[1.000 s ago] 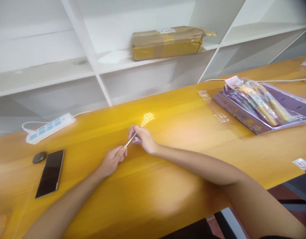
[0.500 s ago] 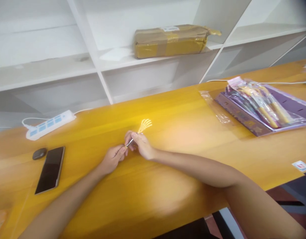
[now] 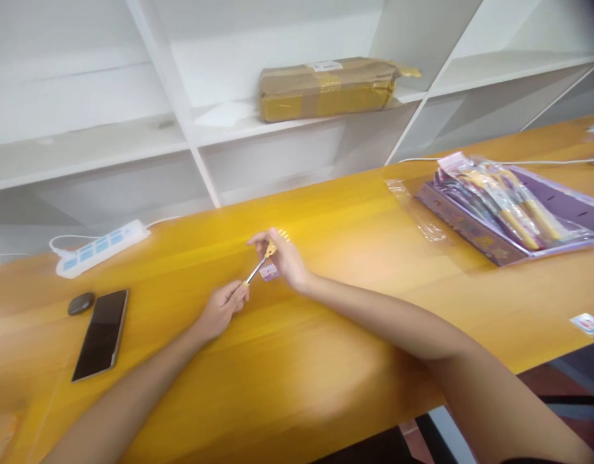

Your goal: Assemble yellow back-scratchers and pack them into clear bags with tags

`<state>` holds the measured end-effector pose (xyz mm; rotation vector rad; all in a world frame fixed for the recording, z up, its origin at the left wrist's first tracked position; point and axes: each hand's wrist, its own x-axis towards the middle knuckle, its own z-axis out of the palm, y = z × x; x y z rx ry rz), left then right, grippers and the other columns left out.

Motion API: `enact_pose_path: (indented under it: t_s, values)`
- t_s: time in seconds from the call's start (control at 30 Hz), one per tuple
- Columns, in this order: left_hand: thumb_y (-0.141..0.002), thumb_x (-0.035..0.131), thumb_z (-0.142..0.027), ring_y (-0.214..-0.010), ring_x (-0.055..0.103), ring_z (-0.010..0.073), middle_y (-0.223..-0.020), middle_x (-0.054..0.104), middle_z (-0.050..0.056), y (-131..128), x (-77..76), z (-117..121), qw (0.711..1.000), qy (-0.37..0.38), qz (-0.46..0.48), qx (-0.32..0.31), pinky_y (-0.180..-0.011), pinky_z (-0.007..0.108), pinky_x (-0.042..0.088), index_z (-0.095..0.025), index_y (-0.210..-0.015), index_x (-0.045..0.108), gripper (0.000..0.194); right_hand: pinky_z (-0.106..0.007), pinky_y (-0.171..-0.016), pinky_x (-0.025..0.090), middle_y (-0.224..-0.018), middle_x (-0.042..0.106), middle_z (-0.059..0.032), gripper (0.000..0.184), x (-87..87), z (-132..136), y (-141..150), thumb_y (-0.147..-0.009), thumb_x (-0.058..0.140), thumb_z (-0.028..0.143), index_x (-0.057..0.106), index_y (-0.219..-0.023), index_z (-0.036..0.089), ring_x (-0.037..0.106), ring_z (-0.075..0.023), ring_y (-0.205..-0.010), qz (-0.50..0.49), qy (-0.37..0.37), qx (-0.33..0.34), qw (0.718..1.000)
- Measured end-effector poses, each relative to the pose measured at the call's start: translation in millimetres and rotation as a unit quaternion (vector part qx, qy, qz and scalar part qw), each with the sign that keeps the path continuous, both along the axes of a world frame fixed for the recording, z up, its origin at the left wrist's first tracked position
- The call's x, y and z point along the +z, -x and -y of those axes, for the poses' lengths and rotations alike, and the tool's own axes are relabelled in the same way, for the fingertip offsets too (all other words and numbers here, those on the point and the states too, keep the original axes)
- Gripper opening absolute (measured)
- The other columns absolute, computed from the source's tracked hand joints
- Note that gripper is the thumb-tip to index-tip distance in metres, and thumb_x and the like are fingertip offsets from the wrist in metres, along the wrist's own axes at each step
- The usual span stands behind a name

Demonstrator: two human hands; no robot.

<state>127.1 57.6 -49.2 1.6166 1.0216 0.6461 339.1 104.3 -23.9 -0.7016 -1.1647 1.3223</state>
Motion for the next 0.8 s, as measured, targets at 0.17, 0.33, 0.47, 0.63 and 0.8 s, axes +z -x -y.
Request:
enact_pose_path:
  t_s: [0.17,0.33,0.47,0.63,0.8]
  values:
    - [-0.105,0.042,-0.061,-0.053,0.027,0.0107,-0.058,0.033,-0.009,-2,1.9,2,1.000,-0.006,-0.024,-0.007,-0.053,0.025,0.023,-0.019,-0.086,0.055,0.048,-0.030,-0.065,0.043,-0.075,0.056,-0.0037,0.067,1.3,-4,0,-0.100,0.042,0.073,0.076,-0.085,0.018,0.052,-0.0145,-0.070,0.008,-0.032,-0.031,0.999]
    - [-0.106,0.039,-0.060,-0.053,0.028,0.0109,-0.057,0.033,-0.009,1,0.1,3,0.999,-0.018,-0.034,-0.019,-0.054,0.025,0.024,-0.019,-0.085,0.054,0.048,-0.032,-0.066,0.045,-0.076,0.059,-0.0040,0.066,-2.9,0,3,-0.100,0.042,0.074,0.070,-0.080,0.017,0.055,-0.0145,-0.066,-0.001,-0.068,-0.011,0.998]
    - [-0.107,0.039,-0.057,-0.052,0.029,0.0108,-0.057,0.035,-0.009,2,-1.6,3,0.998,-0.030,-0.042,-0.031,-0.053,0.025,0.025,-0.019,-0.085,0.055,0.046,-0.031,-0.064,0.043,-0.077,0.057,-0.0036,0.067,-4.8,5,2,-0.103,0.040,0.072,0.066,-0.075,0.017,0.054,-0.0130,-0.064,-0.017,-0.092,0.003,0.996]
    - [-0.108,0.037,-0.055,-0.053,0.031,0.0109,-0.057,0.037,-0.009,1,0.2,3,0.996,-0.049,-0.056,-0.050,-0.055,0.025,0.028,-0.019,-0.086,0.056,0.046,-0.030,-0.062,0.043,-0.077,0.055,-0.0035,0.069,-6.1,12,4,-0.102,0.038,0.075,0.063,-0.072,0.018,0.054,-0.0131,-0.064,-0.006,-0.092,0.003,0.996]
    - [-0.108,0.037,-0.052,-0.054,0.034,0.0109,-0.058,0.040,-0.008,1,2.9,4,0.994,-0.064,-0.065,-0.053,-0.056,0.025,0.030,-0.019,-0.085,0.057,0.045,-0.031,-0.063,0.044,-0.078,0.055,-0.0049,0.071,-6.9,17,7,-0.101,0.035,0.078,0.062,-0.072,0.019,0.053,-0.0143,-0.066,0.015,-0.077,0.008,0.997]
